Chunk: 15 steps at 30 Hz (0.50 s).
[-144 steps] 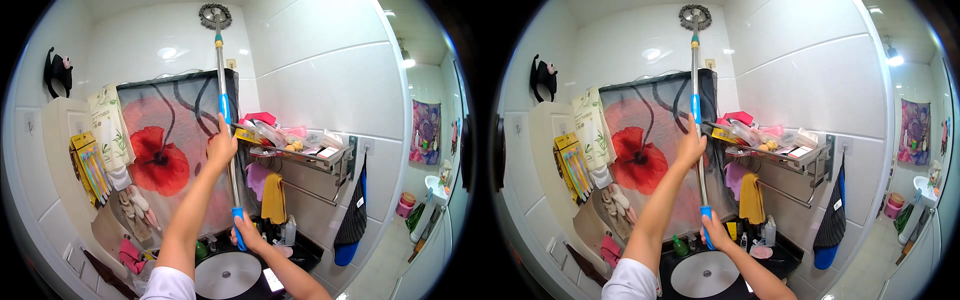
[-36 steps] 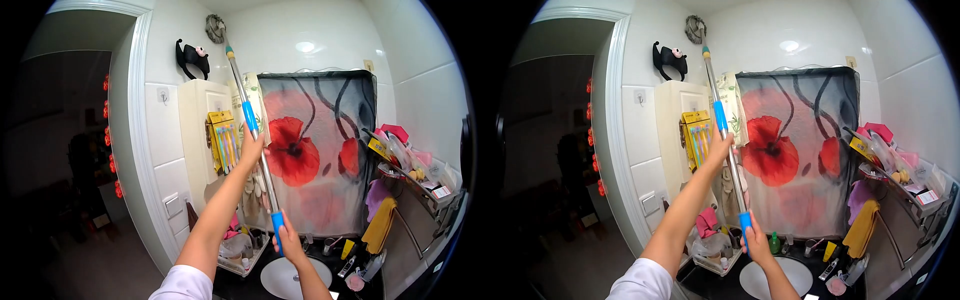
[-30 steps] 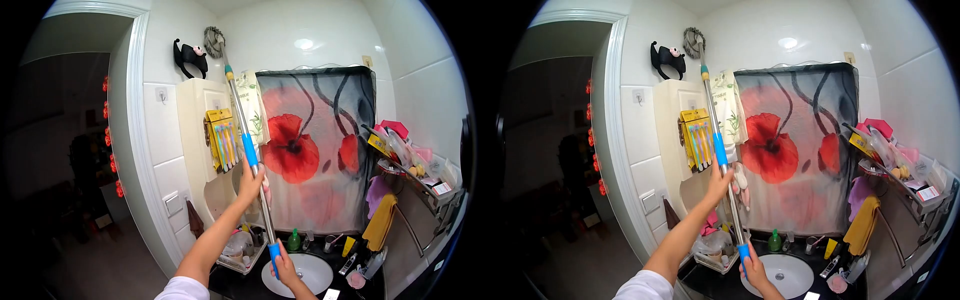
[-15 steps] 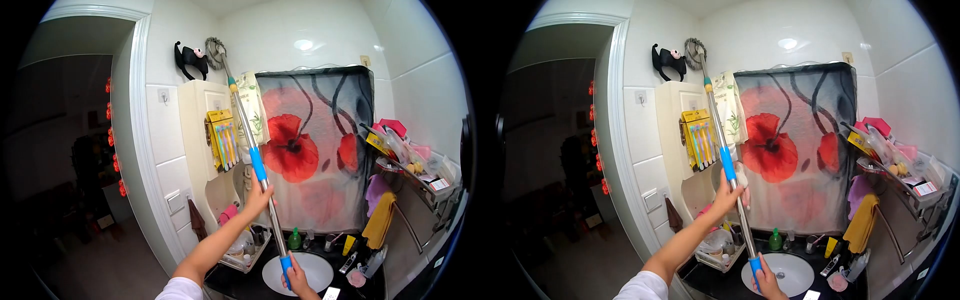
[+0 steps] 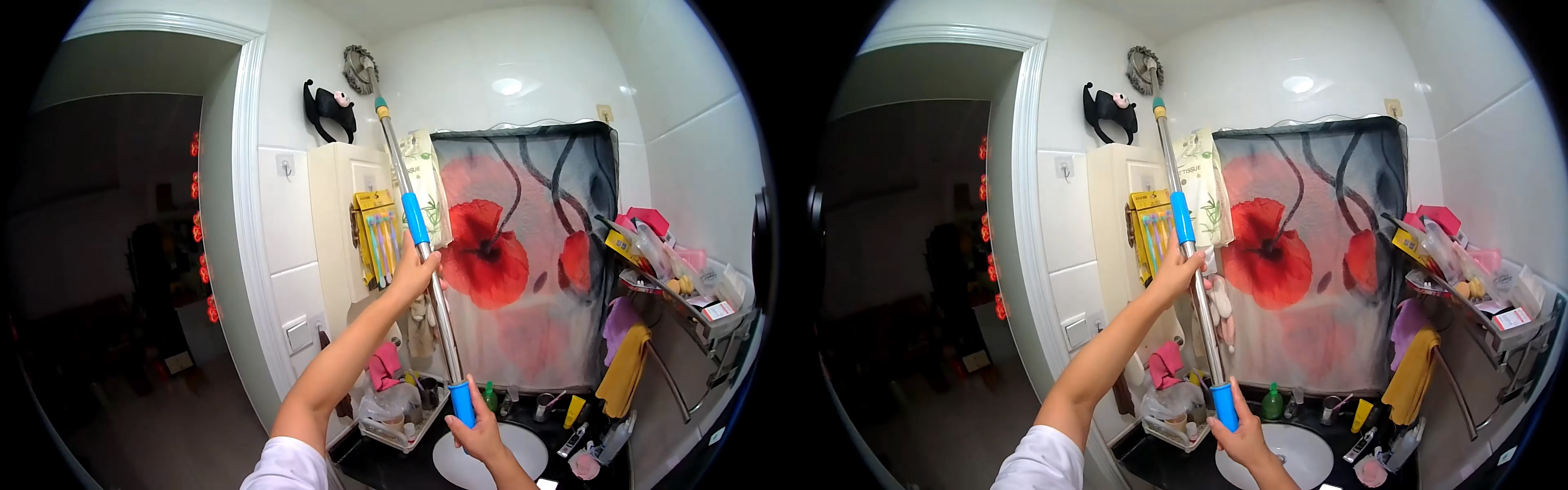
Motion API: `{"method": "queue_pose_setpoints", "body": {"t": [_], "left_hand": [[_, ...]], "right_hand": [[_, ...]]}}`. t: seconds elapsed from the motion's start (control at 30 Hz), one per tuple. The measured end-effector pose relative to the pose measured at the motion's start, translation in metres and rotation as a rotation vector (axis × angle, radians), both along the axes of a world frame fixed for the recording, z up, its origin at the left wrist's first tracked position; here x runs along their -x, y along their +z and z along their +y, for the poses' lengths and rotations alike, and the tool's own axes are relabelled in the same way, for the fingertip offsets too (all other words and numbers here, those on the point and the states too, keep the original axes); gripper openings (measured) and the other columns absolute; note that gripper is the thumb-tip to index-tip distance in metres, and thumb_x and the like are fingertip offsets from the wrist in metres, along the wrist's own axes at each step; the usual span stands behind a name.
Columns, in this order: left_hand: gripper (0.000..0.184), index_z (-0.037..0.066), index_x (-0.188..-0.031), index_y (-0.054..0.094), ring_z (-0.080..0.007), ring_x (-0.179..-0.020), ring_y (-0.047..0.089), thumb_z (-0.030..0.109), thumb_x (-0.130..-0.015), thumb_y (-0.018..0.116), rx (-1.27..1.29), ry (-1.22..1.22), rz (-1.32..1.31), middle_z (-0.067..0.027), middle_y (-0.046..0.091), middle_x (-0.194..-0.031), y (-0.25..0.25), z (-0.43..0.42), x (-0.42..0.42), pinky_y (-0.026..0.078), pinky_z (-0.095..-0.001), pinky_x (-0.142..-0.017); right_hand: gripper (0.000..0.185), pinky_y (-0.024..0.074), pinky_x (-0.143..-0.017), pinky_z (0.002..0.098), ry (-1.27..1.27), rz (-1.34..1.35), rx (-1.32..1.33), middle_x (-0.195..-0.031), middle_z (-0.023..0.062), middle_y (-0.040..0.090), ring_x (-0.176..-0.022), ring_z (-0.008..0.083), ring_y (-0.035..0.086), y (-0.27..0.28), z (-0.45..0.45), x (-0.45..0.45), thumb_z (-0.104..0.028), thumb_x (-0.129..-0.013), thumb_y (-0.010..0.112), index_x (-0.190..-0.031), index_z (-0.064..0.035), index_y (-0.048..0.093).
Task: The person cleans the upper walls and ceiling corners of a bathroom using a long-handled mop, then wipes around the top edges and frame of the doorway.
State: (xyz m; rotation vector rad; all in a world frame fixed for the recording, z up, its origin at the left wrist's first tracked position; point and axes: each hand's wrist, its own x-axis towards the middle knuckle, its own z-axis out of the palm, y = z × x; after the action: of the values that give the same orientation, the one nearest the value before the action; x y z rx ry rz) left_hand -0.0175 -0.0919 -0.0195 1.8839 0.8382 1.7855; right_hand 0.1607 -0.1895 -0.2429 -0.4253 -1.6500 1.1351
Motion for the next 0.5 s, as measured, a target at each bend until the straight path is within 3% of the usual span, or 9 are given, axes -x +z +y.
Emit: {"method": "queue_pose_setpoints", "body": {"t": [0.07,0.2,0.33,0.5], "left_hand": [[0.070,0.020,-0.141,0.003,-0.0161,-0.052,0.057,0.009,-0.089,0.049,0.127,0.056,0.053,-0.0075,0.050,-0.079,0.005,-0.019,-0.002,0.052,-0.0282,-0.044],[0.072,0.018,-0.141,0.001,-0.0169,-0.057,0.058,0.006,-0.088,0.049,-0.023,0.031,0.032,-0.0075,0.050,-0.079,-0.007,-0.010,0.001,0.054,-0.0302,-0.050],[0.080,0.019,-0.143,-0.008,-0.0140,-0.063,0.056,0.003,-0.088,0.048,-0.010,0.027,-0.010,-0.0074,0.049,-0.081,-0.018,-0.022,0.000,0.055,-0.0301,-0.051],[0.083,0.010,-0.142,-0.011,-0.0154,-0.060,0.058,0.000,-0.086,0.049,-0.095,0.089,-0.014,-0.0098,0.053,-0.083,-0.019,-0.045,-0.003,0.055,-0.0310,-0.051]], "right_hand": [[0.084,0.0430,-0.041,0.0235,-0.018,-0.007,-0.019,-0.067,0.0016,0.052,-0.047,0.0071,0.048,-0.002,0.001,0.002,-0.001,-0.081,0.061,-0.147,-0.0134,0.011],[0.084,0.0439,-0.042,0.0233,-0.042,-0.037,-0.054,-0.068,0.0021,0.054,-0.048,0.0069,0.049,-0.011,0.005,-0.002,-0.001,-0.079,0.061,-0.147,-0.0126,0.013],[0.083,0.0450,-0.043,0.0242,-0.055,-0.077,-0.086,-0.064,0.0020,0.056,-0.048,0.0069,0.052,-0.020,0.009,-0.007,-0.003,-0.078,0.063,-0.146,-0.0089,0.015],[0.080,0.0466,-0.047,0.0247,-0.152,-0.114,-0.288,-0.063,0.0028,0.058,-0.050,0.0080,0.055,-0.043,0.031,-0.005,-0.005,-0.077,0.065,-0.144,-0.0052,0.021]]}}
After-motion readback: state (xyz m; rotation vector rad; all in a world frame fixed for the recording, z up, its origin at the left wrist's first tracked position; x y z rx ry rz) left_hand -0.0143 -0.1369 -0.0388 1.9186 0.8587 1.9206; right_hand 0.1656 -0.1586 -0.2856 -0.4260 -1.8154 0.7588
